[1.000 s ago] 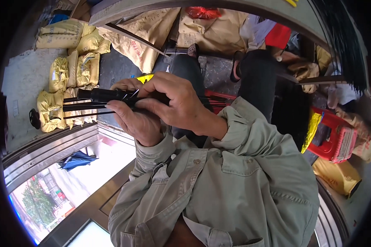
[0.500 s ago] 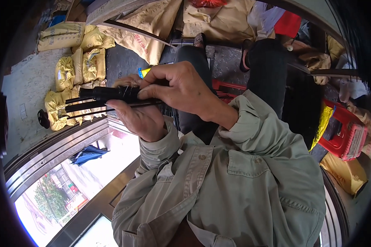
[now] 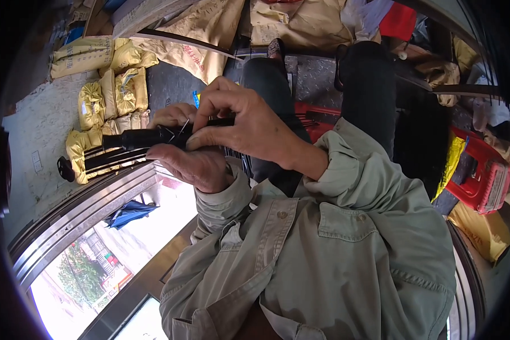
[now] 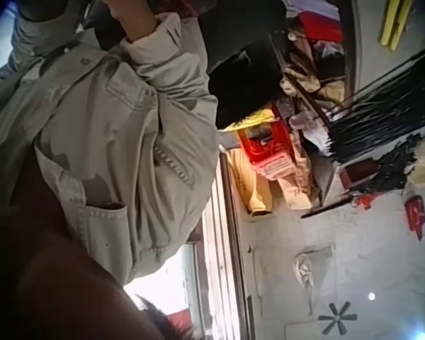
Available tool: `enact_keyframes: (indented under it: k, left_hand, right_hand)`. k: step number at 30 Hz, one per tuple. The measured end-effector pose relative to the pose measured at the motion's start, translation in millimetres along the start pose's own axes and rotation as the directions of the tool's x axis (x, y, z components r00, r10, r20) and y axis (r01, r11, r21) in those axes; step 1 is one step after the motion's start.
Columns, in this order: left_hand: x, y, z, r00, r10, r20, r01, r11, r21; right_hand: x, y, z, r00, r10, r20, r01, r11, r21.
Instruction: Assembling and trimming black rods for manufacturing.
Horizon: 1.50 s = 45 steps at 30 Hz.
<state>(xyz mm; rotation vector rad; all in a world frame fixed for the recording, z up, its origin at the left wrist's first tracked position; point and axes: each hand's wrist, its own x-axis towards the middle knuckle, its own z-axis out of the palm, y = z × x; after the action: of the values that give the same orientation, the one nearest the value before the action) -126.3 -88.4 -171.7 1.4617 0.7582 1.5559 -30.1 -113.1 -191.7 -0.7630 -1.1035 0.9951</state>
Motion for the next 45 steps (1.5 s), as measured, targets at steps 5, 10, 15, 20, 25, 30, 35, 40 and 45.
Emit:
enact_keyframes:
  k: [5, 10, 15, 20, 25, 30, 35, 40, 45]
  left_hand:
    - [-3.3, -1.0, 0.3, 1.000, 0.004, -0.012, -0.005, 0.996, -0.091]
    - [-4.9, 2.5, -0.8, 0.999, 0.002, 0.034, 0.003, 0.988, -0.154]
    - [-6.6, -0.3, 8.8, 0.997, -0.014, -0.075, 0.006, 0.995, -0.097]
    - [4.0, 14.5, 11.4, 0.984, -0.130, -0.124, 0.097, 0.965, -0.243]
    - [21.1, 27.2, 3.8, 0.967, -0.249, -0.051, 0.209, 0.892, -0.401]
    - [37.4, 10.9, -19.7, 0.964, -0.253, 0.085, 0.251, 0.751, -0.610]
    - [44.3, -1.8, -19.1, 0.945, -0.294, 0.141, 0.313, 0.701, -0.641]
    - [50.1, -4.1, -7.4, 0.944, -0.327, 0.056, 0.307, 0.800, -0.516]
    - [51.2, -7.3, -3.4, 0.917, -0.396, 0.048, 0.352, 0.748, -0.563]
  right_hand:
    - [-3.7, 5.3, 10.1, 0.963, 0.269, -0.003, -0.242, 0.870, 0.430]
    - [-3.4, 0.7, 5.3, 0.957, 0.274, 0.100, -0.284, 0.802, 0.525]
    - [-2.6, 0.7, 5.3, 0.991, 0.134, 0.027, -0.136, 0.943, 0.303]
    - [11.7, -6.5, 7.7, 0.997, 0.074, 0.038, -0.082, 0.955, 0.285]
    - [26.7, -12.6, 14.7, 0.993, 0.101, 0.052, -0.111, 0.963, 0.245]
    - [43.7, 4.4, 17.3, 0.959, -0.281, 0.021, 0.275, 0.918, -0.284]
    - [55.0, -1.7, 3.7, 0.964, -0.232, 0.133, 0.267, 0.851, -0.452]
    - [61.6, -8.6, -3.4, 0.993, -0.016, 0.114, 0.047, 0.962, -0.270]
    - [64.0, -7.3, -6.9, 0.998, 0.069, 0.010, -0.068, 0.996, -0.064]
